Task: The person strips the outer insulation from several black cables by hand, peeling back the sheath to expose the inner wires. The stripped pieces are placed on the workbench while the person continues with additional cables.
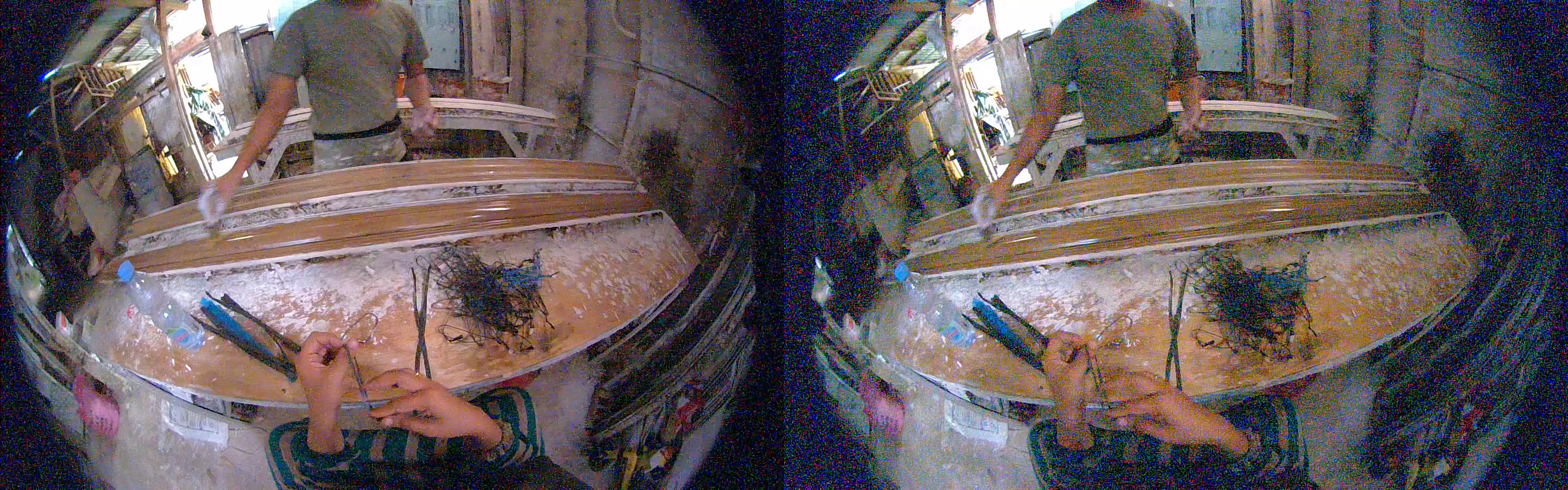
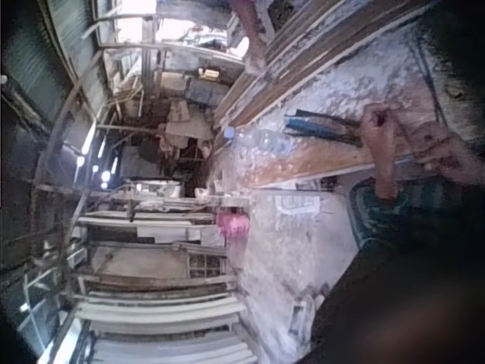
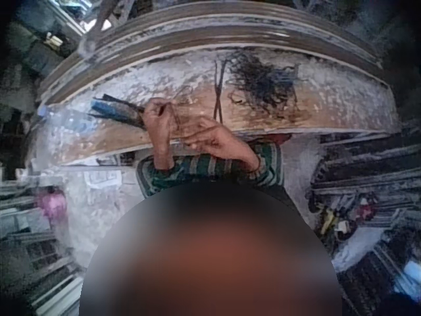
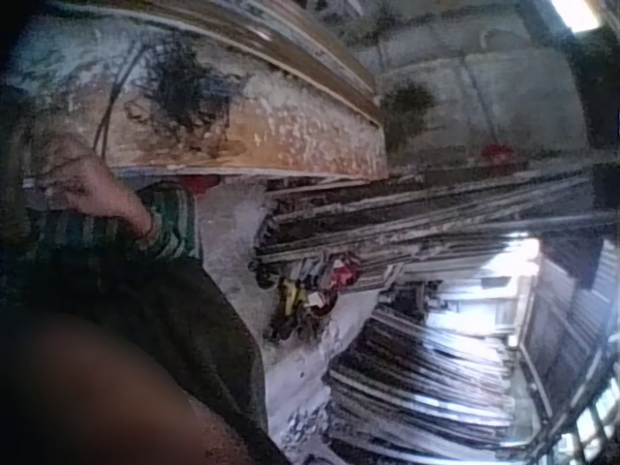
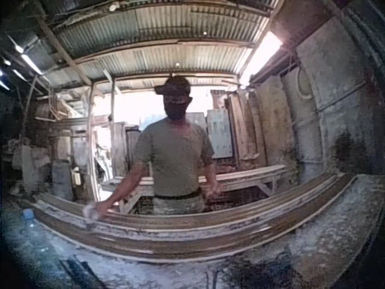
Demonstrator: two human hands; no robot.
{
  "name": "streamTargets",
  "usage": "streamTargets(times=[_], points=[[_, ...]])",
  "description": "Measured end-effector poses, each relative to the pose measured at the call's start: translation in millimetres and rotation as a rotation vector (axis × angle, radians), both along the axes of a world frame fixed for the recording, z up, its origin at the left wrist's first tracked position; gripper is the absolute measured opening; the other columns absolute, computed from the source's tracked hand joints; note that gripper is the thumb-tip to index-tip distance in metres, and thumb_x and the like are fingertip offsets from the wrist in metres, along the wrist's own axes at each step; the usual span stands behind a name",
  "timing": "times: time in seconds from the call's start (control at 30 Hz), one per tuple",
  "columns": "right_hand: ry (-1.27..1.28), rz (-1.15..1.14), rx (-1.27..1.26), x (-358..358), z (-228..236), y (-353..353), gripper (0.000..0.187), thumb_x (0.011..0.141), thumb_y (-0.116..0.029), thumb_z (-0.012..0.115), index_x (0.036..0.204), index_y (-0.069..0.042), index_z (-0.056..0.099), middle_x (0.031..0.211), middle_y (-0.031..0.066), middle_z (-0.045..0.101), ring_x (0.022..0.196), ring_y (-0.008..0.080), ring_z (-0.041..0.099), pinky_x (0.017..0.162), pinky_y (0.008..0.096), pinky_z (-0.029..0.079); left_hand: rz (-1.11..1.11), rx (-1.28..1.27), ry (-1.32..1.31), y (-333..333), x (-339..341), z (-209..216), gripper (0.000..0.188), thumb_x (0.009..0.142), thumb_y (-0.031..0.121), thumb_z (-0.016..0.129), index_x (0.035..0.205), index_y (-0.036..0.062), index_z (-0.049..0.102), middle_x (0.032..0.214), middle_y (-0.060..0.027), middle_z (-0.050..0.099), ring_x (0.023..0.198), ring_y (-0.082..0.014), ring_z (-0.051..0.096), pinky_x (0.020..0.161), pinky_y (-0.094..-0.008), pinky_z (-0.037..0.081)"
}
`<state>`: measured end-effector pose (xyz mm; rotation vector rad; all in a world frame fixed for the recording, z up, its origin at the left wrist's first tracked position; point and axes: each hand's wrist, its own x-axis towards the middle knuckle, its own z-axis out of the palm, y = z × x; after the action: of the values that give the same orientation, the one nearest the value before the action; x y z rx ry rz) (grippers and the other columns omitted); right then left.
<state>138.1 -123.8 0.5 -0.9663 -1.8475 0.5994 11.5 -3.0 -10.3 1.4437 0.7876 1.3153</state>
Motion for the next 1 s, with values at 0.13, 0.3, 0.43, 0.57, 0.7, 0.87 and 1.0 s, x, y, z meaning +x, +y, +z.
streamTargets(times=[0.13,0.3,0.43,0.57,0.7,0.87,1.0], points=[[0.060,-0.060,0.061,10.7,4.2,-4.4,0.018,0.069,-0.010,0.069,0.086,-0.006,0.066,0.102,0.0084,0.058,0.108,0.0257,0.046,0.090,0.0385,0.036,-0.086,0.013,0.018,-2.9,4.4,-3.7,0.016,0.070,-0.005,0.064,0.076,0.0034,0.052,0.070,-0.0006,0.056,0.064,-0.0066,0.051,0.058,-0.0203,0.042],[0.161,-0.064,-0.014,18.7,17.5,-12.7,0.013,0.065,-0.010,0.072,0.077,-0.007,0.066,0.077,0.0048,0.063,0.092,0.0234,0.055,0.088,0.0380,0.037,-0.213,-0.008,0.082,-17.9,13.9,-7.2,0.013,0.071,-0.004,0.064,0.078,0.0035,0.056,0.070,-0.0020,0.058,0.066,-0.0088,0.054,0.059,-0.0216,0.044],[0.347,-0.199,-0.099,24.1,19.7,-20.3,0.011,0.065,-0.007,0.070,0.075,-0.005,0.066,0.070,0.0031,0.063,0.082,0.0202,0.058,0.084,0.0372,0.039,-0.343,0.121,0.211,-24.0,20.0,-7.7,0.011,0.070,0.000,0.066,0.077,0.0042,0.058,0.071,-0.0024,0.058,0.063,-0.0093,0.054,0.058,-0.0230,0.044],[0.438,-0.545,-0.021,36.3,14.2,-19.9,0.009,0.064,-0.002,0.067,0.065,-0.003,0.058,0.072,0.0062,0.059,0.077,0.0178,0.056,0.072,0.0318,0.043,-0.552,0.015,0.176,-33.3,21.9,-6.2,0.014,0.070,0.007,0.068,0.078,0.0039,0.057,0.071,-0.0028,0.057,0.063,-0.0103,0.053,0.058,-0.0246,0.043],[0.216,-1.108,0.203,46.6,9.3,-16.5,0.012,0.065,0.002,0.062,0.074,-0.002,0.055,0.079,0.0091,0.054,0.074,0.0179,0.052,0.068,0.0272,0.042,-0.837,0.266,0.159,-49.4,26.4,0.9,0.018,0.073,0.015,0.068,0.079,0.0039,0.056,0.069,-0.0027,0.056,0.065,-0.0106,0.053,0.061,-0.0249,0.043],[0.085,-1.045,0.373,51.3,7.4,-13.4,0.011,0.071,-0.001,0.059,0.081,-0.001,0.057,0.088,0.0116,0.054,0.086,0.0226,0.051,0.077,0.0327,0.041,-0.971,0.261,0.275,-72.3,31.9,5.1,0.022,0.073,0.021,0.069,0.077,0.0046,0.055,0.068,-0.0029,0.054,0.065,-0.0117,0.052,0.061,-0.0251,0.042],[0.128,-0.935,0.293,54.0,5.7,-9.7,0.008,0.074,-0.004,0.058,0.082,-0.003,0.059,0.092,0.0112,0.058,0.095,0.0253,0.051,0.084,0.0357,0.038,-0.790,0.243,0.218,-62.0,25.6,3.3,0.024,0.072,0.022,0.070,0.073,0.0046,0.054,0.066,-0.0035,0.053,0.061,-0.0119,0.051,0.057,-0.0255,0.042]])
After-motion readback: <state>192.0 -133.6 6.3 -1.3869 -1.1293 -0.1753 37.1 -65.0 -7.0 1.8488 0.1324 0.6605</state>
